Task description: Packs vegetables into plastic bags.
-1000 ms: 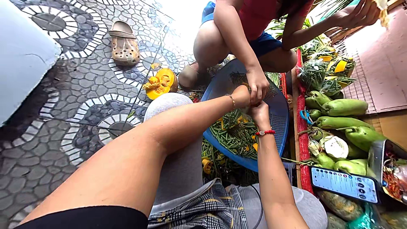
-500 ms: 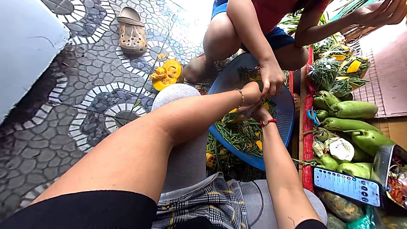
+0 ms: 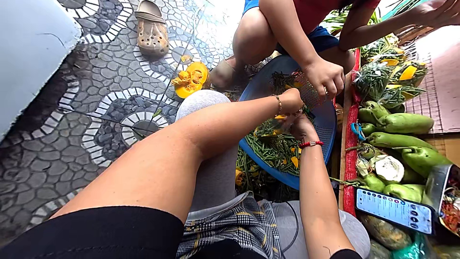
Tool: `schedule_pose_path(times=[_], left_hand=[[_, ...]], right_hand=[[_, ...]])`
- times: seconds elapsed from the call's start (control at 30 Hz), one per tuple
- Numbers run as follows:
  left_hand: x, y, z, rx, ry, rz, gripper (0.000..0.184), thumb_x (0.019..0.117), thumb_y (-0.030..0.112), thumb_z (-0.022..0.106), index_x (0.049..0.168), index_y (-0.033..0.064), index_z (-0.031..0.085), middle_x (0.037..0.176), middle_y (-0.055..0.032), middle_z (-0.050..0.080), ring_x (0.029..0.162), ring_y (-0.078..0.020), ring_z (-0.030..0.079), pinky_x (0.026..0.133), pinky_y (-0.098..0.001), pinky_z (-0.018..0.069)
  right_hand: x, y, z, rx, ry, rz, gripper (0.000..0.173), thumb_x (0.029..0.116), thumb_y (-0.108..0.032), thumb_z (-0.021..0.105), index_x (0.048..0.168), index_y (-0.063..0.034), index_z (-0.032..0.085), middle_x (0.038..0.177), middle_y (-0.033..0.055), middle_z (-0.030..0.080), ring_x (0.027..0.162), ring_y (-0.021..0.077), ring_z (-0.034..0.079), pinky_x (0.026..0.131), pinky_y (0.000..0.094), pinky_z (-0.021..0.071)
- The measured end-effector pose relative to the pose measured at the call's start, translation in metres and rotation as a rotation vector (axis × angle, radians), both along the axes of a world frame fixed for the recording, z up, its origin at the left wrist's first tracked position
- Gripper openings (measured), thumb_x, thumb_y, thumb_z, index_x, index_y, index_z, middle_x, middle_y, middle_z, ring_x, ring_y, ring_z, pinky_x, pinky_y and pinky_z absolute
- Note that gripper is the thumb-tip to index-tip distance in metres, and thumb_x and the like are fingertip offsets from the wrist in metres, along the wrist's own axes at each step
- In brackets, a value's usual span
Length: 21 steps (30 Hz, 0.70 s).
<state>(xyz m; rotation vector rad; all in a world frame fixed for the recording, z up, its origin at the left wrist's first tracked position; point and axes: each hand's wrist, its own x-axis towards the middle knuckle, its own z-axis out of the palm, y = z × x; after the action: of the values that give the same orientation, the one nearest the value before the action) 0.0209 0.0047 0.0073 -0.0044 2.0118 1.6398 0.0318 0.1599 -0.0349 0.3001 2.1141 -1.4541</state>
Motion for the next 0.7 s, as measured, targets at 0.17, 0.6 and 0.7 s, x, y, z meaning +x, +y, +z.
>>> schedule_pose_path(times=[0.17,0.6,0.7], left_hand=[[0.001,0.002,0.002,0.054,-0.045,0.011,0.016,0.1063,0.012,0.052,0.109,-0.0015,0.061,0.088,-0.0069,0.065,0.071,-0.0111,0.063,0.067,-0.0271,0.0535],[0.012,0.003,0.006,0.02,-0.002,-0.027,0.016,0.1076,0.013,0.051,0.109,-0.0005,0.06,0.086,-0.0047,0.064,0.071,-0.0092,0.06,0.066,-0.0259,0.0504],[0.039,0.006,0.031,0.026,-0.016,0.092,0.012,0.1005,0.004,0.062,0.107,-0.0053,0.061,0.088,-0.0133,0.065,0.074,-0.0166,0.065,0.069,-0.0311,0.0562]], right_hand=[[-0.003,0.002,-0.001,0.136,0.054,0.186,0.025,0.102,-0.005,0.054,0.127,-0.0056,0.057,0.1,0.0049,0.07,0.066,0.0068,0.06,0.055,0.0226,0.0485],[-0.01,-0.007,-0.022,0.001,0.033,0.206,0.008,0.0999,0.001,0.057,0.106,-0.004,0.058,0.083,0.0009,0.062,0.069,0.0068,0.062,0.066,0.023,0.0555],[-0.009,-0.012,-0.007,0.075,0.029,0.252,0.015,0.0984,-0.001,0.061,0.113,-0.0059,0.057,0.089,0.0004,0.064,0.068,0.0067,0.062,0.063,0.0235,0.0558]])
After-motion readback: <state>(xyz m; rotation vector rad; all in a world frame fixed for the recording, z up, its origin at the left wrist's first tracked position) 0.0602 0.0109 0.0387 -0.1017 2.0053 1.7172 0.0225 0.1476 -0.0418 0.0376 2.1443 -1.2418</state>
